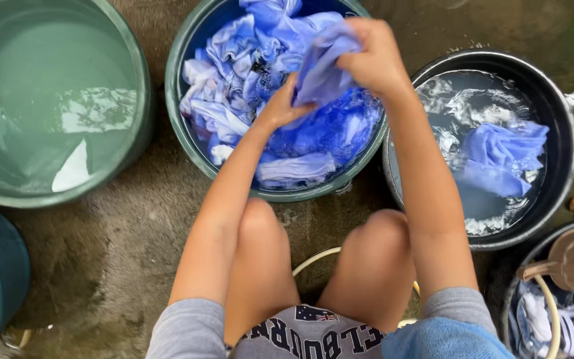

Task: The person washes clothes by hand in multiple basins, scrubbing items in soapy water and then rinsing them in clear water.

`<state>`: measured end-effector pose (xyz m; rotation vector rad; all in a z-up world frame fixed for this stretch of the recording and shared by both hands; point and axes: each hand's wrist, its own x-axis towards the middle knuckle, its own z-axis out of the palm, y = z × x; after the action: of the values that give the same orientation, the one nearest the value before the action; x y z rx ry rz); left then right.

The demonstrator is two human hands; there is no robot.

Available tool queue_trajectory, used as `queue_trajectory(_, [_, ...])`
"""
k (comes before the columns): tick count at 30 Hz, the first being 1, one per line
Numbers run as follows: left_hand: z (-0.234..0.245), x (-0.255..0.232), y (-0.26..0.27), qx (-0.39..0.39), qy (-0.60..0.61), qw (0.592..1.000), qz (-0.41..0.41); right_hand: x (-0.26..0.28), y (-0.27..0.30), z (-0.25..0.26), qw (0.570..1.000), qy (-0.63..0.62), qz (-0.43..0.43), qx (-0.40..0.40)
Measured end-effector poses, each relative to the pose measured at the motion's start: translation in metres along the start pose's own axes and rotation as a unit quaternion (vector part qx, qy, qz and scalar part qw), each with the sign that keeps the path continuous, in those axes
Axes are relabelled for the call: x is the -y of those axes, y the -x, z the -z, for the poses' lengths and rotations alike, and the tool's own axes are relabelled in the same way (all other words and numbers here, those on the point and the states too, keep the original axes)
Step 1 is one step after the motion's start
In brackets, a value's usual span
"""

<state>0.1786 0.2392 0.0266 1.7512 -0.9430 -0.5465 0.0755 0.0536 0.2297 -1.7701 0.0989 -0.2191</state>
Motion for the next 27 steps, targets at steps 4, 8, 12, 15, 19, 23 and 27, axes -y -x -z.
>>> queue_trajectory(4, [-0.027, 0.046, -0.031, -0.032, -0.052, 0.990, 0.129, -0.016, -0.020, 0.010, 0.987, 0.108, 0.028, -0.117])
queue_trajectory(8, [-0.049, 0.091, -0.038, -0.037, -0.155, 0.984, 0.078, -0.078, -0.023, 0.020, 0.883, 0.452, -0.006, -0.126])
queue_trajectory(12, [-0.061, 0.080, -0.043, -0.034, -0.173, 0.971, 0.162, -0.133, 0.022, 0.011, 0.706, 0.665, -0.128, -0.208])
queue_trajectory(15, [-0.082, 0.066, -0.056, 0.008, -0.168, 0.973, 0.157, -0.163, 0.062, -0.016, 0.806, 0.543, -0.219, -0.094])
queue_trajectory(19, [-0.101, 0.095, -0.056, 0.122, -0.201, 0.965, 0.114, -0.235, 0.063, -0.051, 0.847, 0.506, -0.161, -0.034])
queue_trajectory(23, [-0.074, 0.094, -0.011, 0.082, -0.157, 0.984, 0.016, -0.223, 0.026, -0.058, 0.830, 0.516, -0.198, 0.072])
queue_trajectory(27, [-0.036, 0.080, 0.011, 0.099, -0.215, 0.954, 0.184, -0.195, 0.000, -0.067, 0.811, 0.512, -0.185, 0.215])
